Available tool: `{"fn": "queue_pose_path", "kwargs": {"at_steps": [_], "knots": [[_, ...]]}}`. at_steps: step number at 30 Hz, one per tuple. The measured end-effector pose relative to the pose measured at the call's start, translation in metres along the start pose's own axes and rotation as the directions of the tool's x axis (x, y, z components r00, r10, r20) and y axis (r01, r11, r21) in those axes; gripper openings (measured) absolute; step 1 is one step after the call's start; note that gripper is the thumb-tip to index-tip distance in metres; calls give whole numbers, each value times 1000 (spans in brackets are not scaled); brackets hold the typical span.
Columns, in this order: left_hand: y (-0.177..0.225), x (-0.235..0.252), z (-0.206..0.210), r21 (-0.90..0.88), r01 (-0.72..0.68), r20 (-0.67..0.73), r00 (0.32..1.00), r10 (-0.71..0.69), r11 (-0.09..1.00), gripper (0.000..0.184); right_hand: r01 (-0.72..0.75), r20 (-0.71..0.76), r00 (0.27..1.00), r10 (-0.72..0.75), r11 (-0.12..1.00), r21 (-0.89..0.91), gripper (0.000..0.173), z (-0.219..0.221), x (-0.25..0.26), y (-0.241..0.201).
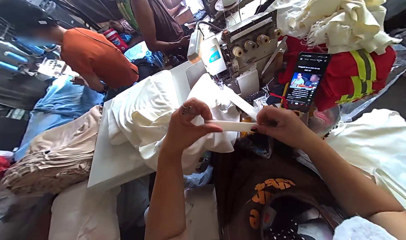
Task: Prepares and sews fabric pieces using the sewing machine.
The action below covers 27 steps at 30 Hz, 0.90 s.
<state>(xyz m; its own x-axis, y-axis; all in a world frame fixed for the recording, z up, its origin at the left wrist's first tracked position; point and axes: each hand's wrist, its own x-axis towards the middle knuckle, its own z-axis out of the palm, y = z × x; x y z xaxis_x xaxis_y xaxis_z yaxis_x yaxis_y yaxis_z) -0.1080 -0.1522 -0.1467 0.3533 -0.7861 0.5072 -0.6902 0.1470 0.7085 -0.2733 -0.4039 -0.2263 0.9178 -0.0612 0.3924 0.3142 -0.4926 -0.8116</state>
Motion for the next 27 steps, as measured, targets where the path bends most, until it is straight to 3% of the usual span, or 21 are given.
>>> {"fn": "queue_pose_path", "kwargs": {"at_steps": [4, 8, 12, 15, 17, 20, 24, 27], "knots": [[23, -5, 2, 54, -70, 82, 994, 65, 996, 29, 198, 97, 973, -208, 974, 106, 19, 10, -10, -10], [20, -5, 4, 128, -45, 138, 990, 27, 991, 27, 302, 129, 922, -365, 887, 350, 15, 18, -26, -44], [49, -2, 34, 310, -206, 402, 913, 68, 928, 37, 327, 119, 917, -381, 888, 325, 16, 14, -28, -45], [84, -5, 37, 410, -292, 444, 891, 90, 864, 41, 354, 135, 906, -401, 893, 276, 19, 16, -9, -36], [92, -10, 25, 498, -236, 346, 936, 59, 835, 38, 379, 77, 909, -409, 890, 252, 18, 26, 19, -25], [93, -21, -5, 686, -10, 35, 999, -19, 727, 34, 337, -17, 939, -342, 912, 236, 20, 41, 75, 7], [71, -52, -49, 796, 366, -349, 928, -130, 482, 37, 66, 50, 995, -90, 930, 361, 17, 52, 121, 40], [47, -74, -58, 772, 456, -424, 888, -175, 442, 41, 29, 90, 994, -60, 950, 311, 13, 52, 130, 36]]}}
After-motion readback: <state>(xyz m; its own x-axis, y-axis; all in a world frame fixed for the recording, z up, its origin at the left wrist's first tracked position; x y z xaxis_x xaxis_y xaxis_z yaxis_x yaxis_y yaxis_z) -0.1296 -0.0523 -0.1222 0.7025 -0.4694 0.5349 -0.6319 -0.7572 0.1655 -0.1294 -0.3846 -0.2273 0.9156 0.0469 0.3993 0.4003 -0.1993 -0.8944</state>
